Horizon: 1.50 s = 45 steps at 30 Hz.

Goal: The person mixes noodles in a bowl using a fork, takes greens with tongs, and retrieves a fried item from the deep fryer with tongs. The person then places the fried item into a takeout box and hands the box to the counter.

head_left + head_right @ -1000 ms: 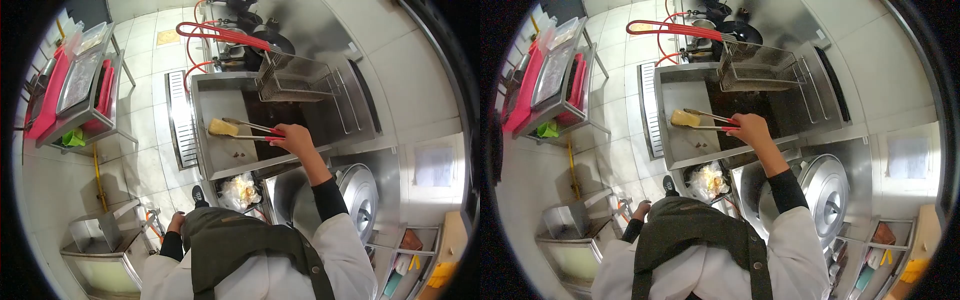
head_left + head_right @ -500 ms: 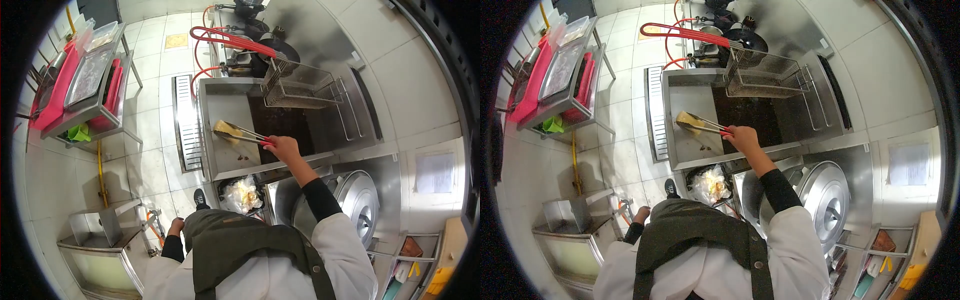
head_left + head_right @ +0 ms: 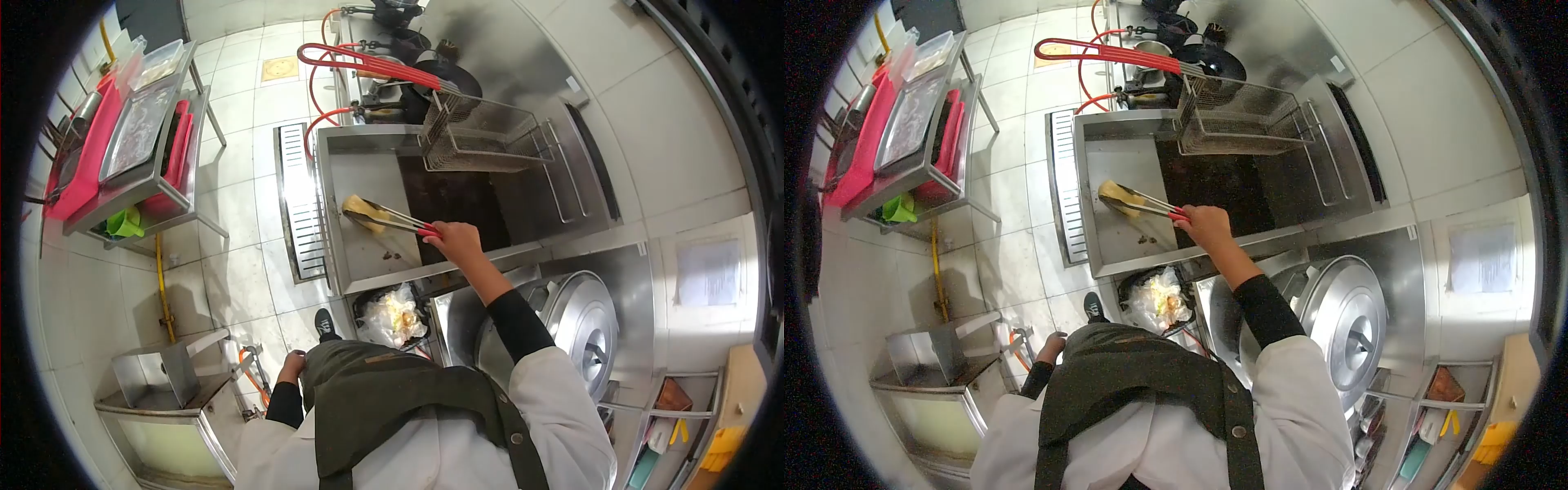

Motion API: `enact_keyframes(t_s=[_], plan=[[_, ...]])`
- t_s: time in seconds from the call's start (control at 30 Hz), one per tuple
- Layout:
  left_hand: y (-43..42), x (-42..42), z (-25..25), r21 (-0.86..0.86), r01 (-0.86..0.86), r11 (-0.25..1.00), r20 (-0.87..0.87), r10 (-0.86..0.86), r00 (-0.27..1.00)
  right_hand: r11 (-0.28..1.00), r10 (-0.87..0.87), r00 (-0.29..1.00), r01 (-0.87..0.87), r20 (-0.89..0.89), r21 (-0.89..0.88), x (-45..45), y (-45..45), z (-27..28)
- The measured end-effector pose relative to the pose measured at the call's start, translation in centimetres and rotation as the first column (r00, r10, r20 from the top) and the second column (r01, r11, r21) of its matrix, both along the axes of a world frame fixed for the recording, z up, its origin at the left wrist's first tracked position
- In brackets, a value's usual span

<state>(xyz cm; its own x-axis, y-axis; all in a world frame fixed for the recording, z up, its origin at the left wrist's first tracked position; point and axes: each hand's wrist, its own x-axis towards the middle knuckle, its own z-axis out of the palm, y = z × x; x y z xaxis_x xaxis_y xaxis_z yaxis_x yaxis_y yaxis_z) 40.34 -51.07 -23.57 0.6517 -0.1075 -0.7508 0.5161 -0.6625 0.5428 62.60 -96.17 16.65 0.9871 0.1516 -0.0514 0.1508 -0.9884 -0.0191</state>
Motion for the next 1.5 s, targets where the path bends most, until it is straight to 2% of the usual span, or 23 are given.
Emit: enact_keyframes(t_s=[0.07, 0.17, 0.27, 0.4, 0.47, 0.57, 0.67, 0.77, 1.07, 1.17, 1.27, 1.47, 1.5], plan=[[0.0, 0.0, -1.1, -0.009, -0.044, 0.999, -0.039, 0.044, 0.998, 1.000, -0.002, 1.000, 0.002, 0.002, 0.000, 0.0, -0.2, -0.3], [0.1, -0.2, -2.1, 0.071, 0.079, 0.994, 0.039, -0.082, 0.996, 0.998, -0.058, 0.998, 0.058, -0.001, 0.020, -0.2, -0.2, -0.7], [0.2, -0.2, -0.9, 0.063, -0.059, 0.996, -0.147, 0.067, 0.987, 0.993, -0.109, 0.994, 0.109, 0.006, 0.051, -0.7, -0.2, 0.6], [1.4, -1.7, -3.6, 0.113, 0.008, 0.994, -0.019, -0.006, 1.000, 0.992, -0.100, 0.995, 0.097, 0.029, 0.087, -1.8, -1.4, 2.8], [2.0, -1.9, -3.7, 0.105, 0.070, 0.992, 0.014, -0.072, 0.997, 0.993, -0.102, 0.994, 0.103, -0.025, 0.049, -2.1, -2.4, 2.8], [1.4, -1.7, -1.5, 0.063, 0.028, 0.998, -0.097, -0.022, 0.995, 0.993, -0.113, 0.991, 0.114, -0.073, 0.017, -2.5, -2.8, 2.1], [0.3, -1.4, 1.7, 0.049, -0.062, 0.997, -0.125, 0.068, 0.990, 0.992, -0.123, 0.987, 0.126, -0.102, 0.019, -2.3, -3.2, 0.3], [0.2, -1.6, -0.2, 0.061, -0.076, 0.995, -0.110, 0.083, 0.991, 0.995, -0.100, 0.991, 0.103, -0.092, 0.018, -2.2, -3.7, -0.9], [0.3, -1.6, -1.6, 0.078, 0.085, 0.993, -0.014, -0.084, 0.996, 0.993, -0.116, 0.989, 0.117, -0.094, 0.006, -2.4, -3.4, -0.9], [0.3, -1.9, -2.3, 0.099, -0.003, 0.995, -0.066, 0.010, 0.998, 0.991, -0.136, 0.987, 0.136, -0.086, -0.011, -2.8, -2.8, -0.1], [0.3, -2.1, -1.8, 0.126, 0.003, 0.992, -0.034, 0.001, 0.999, 0.990, -0.137, 0.989, 0.139, -0.057, 0.027, -2.5, -2.2, 0.3], [-0.3, -1.9, -1.0, 0.082, -0.030, 0.996, -0.167, 0.043, 0.985, 0.995, -0.081, 0.996, 0.080, 0.027, 0.063, -1.1, -1.0, -1.6], [0.0, -2.0, -1.1, 0.063, -0.002, 0.998, -0.117, 0.009, 0.993, 0.996, -0.073, 0.997, 0.071, 0.033, 0.059, -0.8, -0.9, -2.1]])
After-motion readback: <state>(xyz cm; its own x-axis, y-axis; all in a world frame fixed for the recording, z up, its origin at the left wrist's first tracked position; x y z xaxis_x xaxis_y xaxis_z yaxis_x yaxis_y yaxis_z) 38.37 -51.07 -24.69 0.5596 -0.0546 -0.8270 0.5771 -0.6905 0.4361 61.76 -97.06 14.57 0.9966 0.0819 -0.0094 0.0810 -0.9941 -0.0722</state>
